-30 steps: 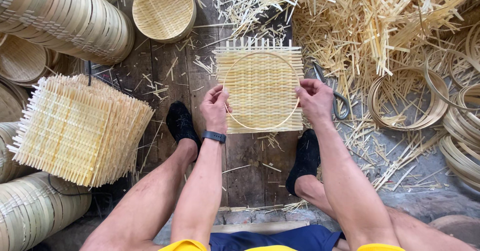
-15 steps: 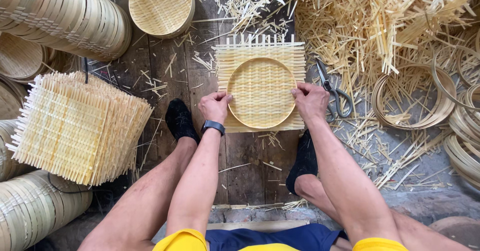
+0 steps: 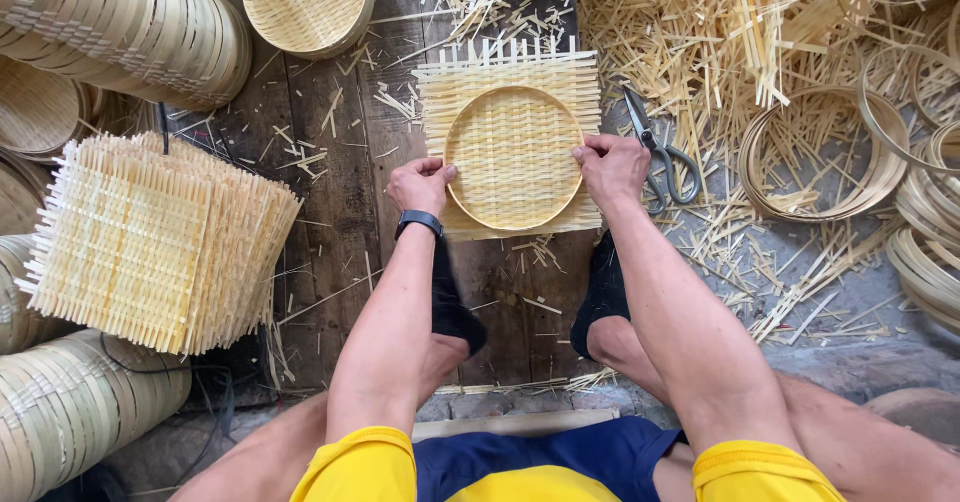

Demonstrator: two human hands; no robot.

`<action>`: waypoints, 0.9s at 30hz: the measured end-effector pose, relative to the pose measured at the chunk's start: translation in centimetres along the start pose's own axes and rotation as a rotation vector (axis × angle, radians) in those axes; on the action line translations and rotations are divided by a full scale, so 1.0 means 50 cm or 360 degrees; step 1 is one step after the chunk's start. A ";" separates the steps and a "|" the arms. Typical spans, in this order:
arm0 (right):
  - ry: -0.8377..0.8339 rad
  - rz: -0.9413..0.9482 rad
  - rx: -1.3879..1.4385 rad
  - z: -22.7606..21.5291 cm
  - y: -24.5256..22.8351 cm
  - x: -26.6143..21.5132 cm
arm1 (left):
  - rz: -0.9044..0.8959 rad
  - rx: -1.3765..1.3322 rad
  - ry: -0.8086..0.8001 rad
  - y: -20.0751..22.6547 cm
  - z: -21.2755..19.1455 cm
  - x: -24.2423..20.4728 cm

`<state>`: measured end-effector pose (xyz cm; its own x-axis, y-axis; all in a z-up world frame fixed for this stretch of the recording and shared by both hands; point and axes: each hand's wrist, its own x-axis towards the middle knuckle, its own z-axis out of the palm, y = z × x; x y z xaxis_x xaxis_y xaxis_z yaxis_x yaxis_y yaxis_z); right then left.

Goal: The person assembles a round bamboo basket by placing a woven base onto a circular frame, pressing it into place using a wooden jig, and trimming the excess bamboo with shears.

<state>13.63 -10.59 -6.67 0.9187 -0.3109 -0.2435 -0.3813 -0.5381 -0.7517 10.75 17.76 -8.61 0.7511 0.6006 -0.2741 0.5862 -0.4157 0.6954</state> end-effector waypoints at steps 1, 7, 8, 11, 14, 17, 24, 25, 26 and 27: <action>-0.0007 0.0017 -0.0003 0.000 0.000 0.000 | -0.0006 -0.0056 -0.0011 -0.002 0.004 0.003; -0.0014 0.0071 0.0019 0.000 -0.003 -0.008 | -0.0051 -0.0115 -0.0043 -0.003 0.007 0.009; -0.0016 0.0068 0.0033 -0.001 -0.003 -0.005 | -0.0069 -0.0086 -0.0050 0.000 0.004 0.009; -0.0032 0.0108 0.0053 -0.001 0.001 -0.002 | -0.0070 -0.0203 -0.0062 -0.006 0.007 0.001; -0.0027 0.0065 0.0088 -0.001 0.004 -0.003 | -0.0046 -0.0334 -0.0084 -0.019 0.013 0.001; -0.0107 0.0069 0.0073 -0.012 0.008 0.001 | -0.0136 -0.0475 -0.0158 -0.037 0.019 0.006; -0.0212 0.0006 0.0110 -0.011 0.041 0.023 | -0.0146 -0.0568 -0.0373 -0.076 0.009 0.036; -0.0242 -0.0005 0.0072 -0.014 0.044 0.029 | -0.0175 -0.0566 -0.0388 -0.080 0.009 0.038; -0.0265 -0.0018 0.0035 -0.014 0.043 0.037 | -0.0198 -0.0567 -0.0406 -0.081 0.010 0.040; -0.0297 0.0020 0.0077 -0.013 0.041 0.043 | -0.0221 -0.0568 -0.0424 -0.081 0.012 0.045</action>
<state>14.77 -12.89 -8.34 0.9188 -0.1641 -0.3589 -0.3914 -0.4953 -0.7755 10.22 20.39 -12.44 0.7522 0.4182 -0.5092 0.5805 -0.0549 0.8124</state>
